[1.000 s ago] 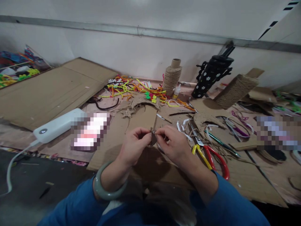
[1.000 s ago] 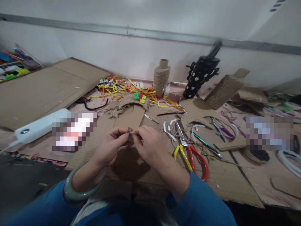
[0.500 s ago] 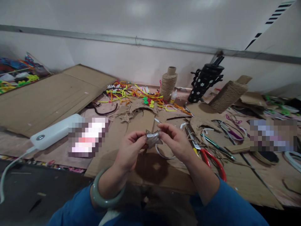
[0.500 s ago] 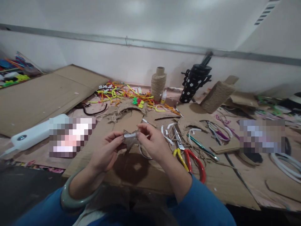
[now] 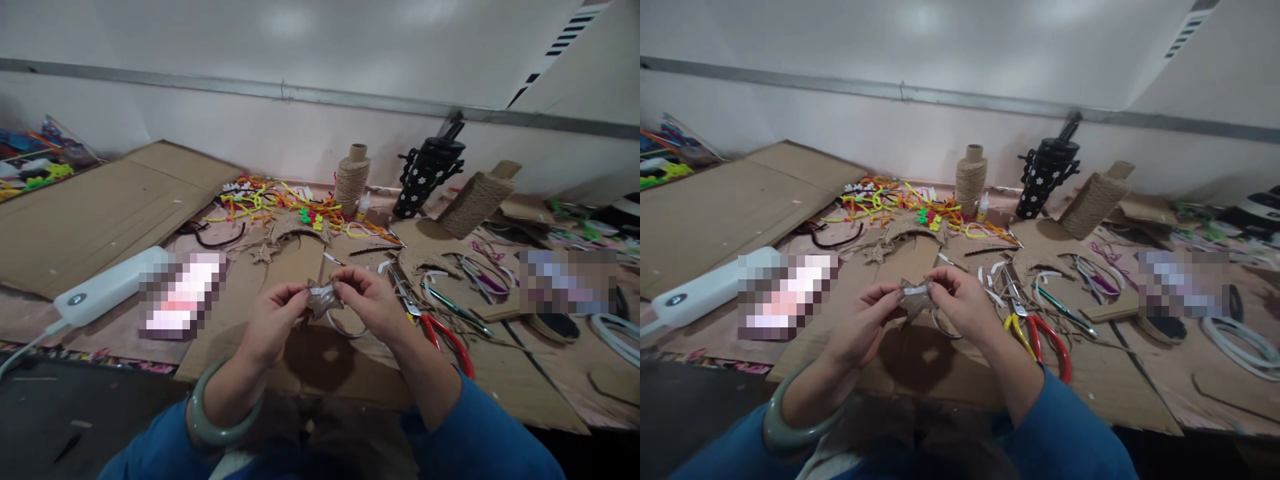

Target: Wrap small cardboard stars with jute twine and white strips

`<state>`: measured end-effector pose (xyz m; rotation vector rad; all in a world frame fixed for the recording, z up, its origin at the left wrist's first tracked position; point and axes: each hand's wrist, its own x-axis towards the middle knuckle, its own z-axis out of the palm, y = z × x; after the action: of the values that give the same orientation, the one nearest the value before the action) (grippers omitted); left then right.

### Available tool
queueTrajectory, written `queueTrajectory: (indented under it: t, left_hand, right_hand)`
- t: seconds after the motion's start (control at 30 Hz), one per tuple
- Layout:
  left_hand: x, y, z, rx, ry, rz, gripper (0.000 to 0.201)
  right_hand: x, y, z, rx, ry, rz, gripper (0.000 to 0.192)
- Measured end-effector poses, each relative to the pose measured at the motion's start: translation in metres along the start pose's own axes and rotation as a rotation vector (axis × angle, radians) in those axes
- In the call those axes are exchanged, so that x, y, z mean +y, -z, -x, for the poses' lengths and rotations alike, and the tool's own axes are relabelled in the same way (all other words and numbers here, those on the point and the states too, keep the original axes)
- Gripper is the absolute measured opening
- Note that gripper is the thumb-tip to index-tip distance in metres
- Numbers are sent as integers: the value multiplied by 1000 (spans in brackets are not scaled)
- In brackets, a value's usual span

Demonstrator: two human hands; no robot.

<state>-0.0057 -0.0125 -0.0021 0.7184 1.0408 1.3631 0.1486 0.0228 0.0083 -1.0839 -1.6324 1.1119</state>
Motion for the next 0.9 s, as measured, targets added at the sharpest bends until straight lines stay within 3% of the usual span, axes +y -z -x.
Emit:
queueTrajectory:
  t: [0.17,0.27,0.4,0.57,0.73,0.9]
  left_hand:
    - [0,1,-1,23,-42,47,19]
    - [1,1,0,46,-40,80,19]
    - [4,-1,3,-9,7,48,17]
    - [5,-1,5,-69,54,-25,17]
    - [3,2,3,-62,-18,-22,20]
    - [2,0,4,-82,-8,-23,17]
  right_hand:
    - [0,0,0,16,-31,-114,28]
    - [-1,-3,1,-64,-12,-80,20]
    - [-1,-4,0,-80,-27,-45,11]
    - [-4,3,-1,-70,-53,-109,14]
    - [-8,6,3,-227,-74,28,14]
    - [-3,8,5,-301,1,240,16]
